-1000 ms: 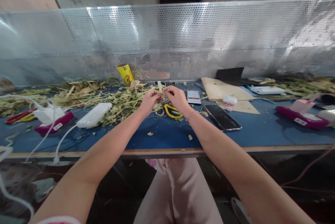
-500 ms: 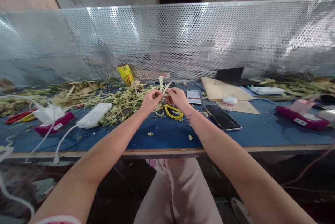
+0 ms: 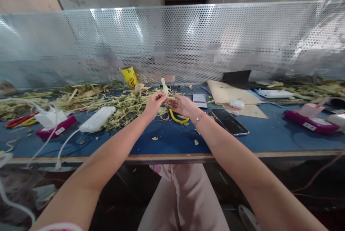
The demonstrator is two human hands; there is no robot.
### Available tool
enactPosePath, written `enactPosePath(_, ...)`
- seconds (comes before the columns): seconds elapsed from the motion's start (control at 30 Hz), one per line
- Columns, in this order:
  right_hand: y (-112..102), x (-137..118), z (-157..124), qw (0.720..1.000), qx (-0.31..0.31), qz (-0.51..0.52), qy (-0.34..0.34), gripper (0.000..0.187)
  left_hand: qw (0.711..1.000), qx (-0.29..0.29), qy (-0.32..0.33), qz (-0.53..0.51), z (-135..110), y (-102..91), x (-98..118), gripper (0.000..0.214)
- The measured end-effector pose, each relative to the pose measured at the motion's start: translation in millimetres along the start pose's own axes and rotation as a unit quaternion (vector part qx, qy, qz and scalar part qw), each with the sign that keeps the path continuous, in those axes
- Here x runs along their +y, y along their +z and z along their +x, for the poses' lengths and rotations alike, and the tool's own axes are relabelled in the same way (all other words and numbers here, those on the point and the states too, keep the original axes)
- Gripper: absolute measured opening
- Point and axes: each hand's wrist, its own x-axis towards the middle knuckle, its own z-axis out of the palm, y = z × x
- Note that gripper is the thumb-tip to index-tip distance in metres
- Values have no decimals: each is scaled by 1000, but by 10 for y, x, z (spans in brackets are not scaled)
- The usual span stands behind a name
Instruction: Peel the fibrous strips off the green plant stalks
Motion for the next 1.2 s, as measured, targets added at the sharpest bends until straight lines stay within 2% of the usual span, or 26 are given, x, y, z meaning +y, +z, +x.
enactPosePath(0.1,-23,16,38,999,2,-17,-49,9,1000,-1,0,-13,2,-3,-4,16)
enactPosePath(0.23,-47,44,112,988,31,-44,-145,10,1000,5,-7,21,24,-28,-44,16)
enactPosePath(0.37,-75,54,155,956,67,-125,-255,8,998,4,-30,61,38,-37,-66,16)
enactPosePath(0.5,-83,48,143,922,63,-209,-319,18,995,12,-50,81,35,-27,-54,13)
enactPosePath(0.63,-79,50,112,876,61,-299,-374,19,993,11,-42,113,27,-24,-34,12)
enactPosePath(0.73,-88,58,96,819,48,-398,-411,9,983,-13,-19,181,21,-19,-30,12)
enactPosePath(0.83,-99,56,90,756,33,-476,-449,10,974,-45,8,221,14,-5,-44,11)
enactPosePath(0.9,-105,51,93,737,36,-497,-457,12,973,-52,16,226,9,3,-54,11)
enactPosePath(1.03,-118,52,116,747,46,-498,-439,13,981,-48,-3,187,-1,8,-45,9)
enactPosePath(1.2,-109,76,110,766,25,-480,-426,16,992,-44,-28,117,2,12,-50,25)
